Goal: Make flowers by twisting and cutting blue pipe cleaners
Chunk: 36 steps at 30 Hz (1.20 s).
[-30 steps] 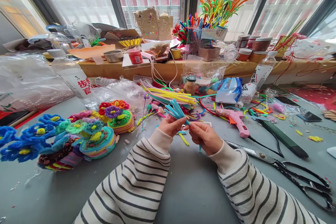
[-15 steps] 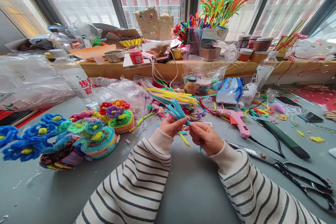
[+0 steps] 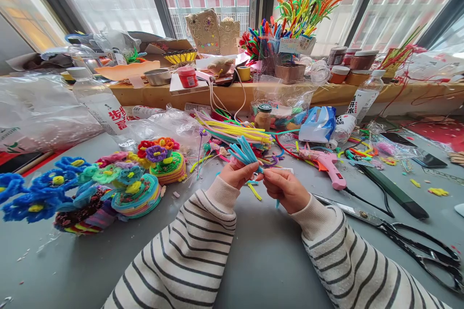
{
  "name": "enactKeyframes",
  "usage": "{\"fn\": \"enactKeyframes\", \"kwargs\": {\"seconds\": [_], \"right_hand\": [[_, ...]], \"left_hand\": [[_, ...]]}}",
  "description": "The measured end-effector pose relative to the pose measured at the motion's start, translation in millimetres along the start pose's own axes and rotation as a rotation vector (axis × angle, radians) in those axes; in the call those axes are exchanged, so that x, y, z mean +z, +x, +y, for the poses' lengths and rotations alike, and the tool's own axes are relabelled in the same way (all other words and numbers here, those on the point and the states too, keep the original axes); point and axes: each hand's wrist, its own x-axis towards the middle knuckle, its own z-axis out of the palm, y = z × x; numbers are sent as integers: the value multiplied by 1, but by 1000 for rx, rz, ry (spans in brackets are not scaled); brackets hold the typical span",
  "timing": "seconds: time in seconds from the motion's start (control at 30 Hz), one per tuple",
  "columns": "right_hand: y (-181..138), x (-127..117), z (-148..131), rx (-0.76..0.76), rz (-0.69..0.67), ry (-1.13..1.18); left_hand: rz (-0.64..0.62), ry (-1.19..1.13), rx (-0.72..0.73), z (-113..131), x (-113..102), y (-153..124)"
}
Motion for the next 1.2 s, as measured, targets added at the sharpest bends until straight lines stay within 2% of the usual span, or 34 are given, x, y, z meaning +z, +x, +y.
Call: {"fn": "enactKeyframes", "kwargs": {"seconds": [0.47, 0.77, 1.2], "right_hand": [[2, 0, -1, 9, 92, -115], [2, -4, 1, 11, 107, -167], [1, -3, 0, 13, 113, -211]], "left_hand": [[30, 129, 27, 2, -1, -1], [87, 169, 79, 1, 2, -1], [119, 237, 75, 3, 3, -3]]}}
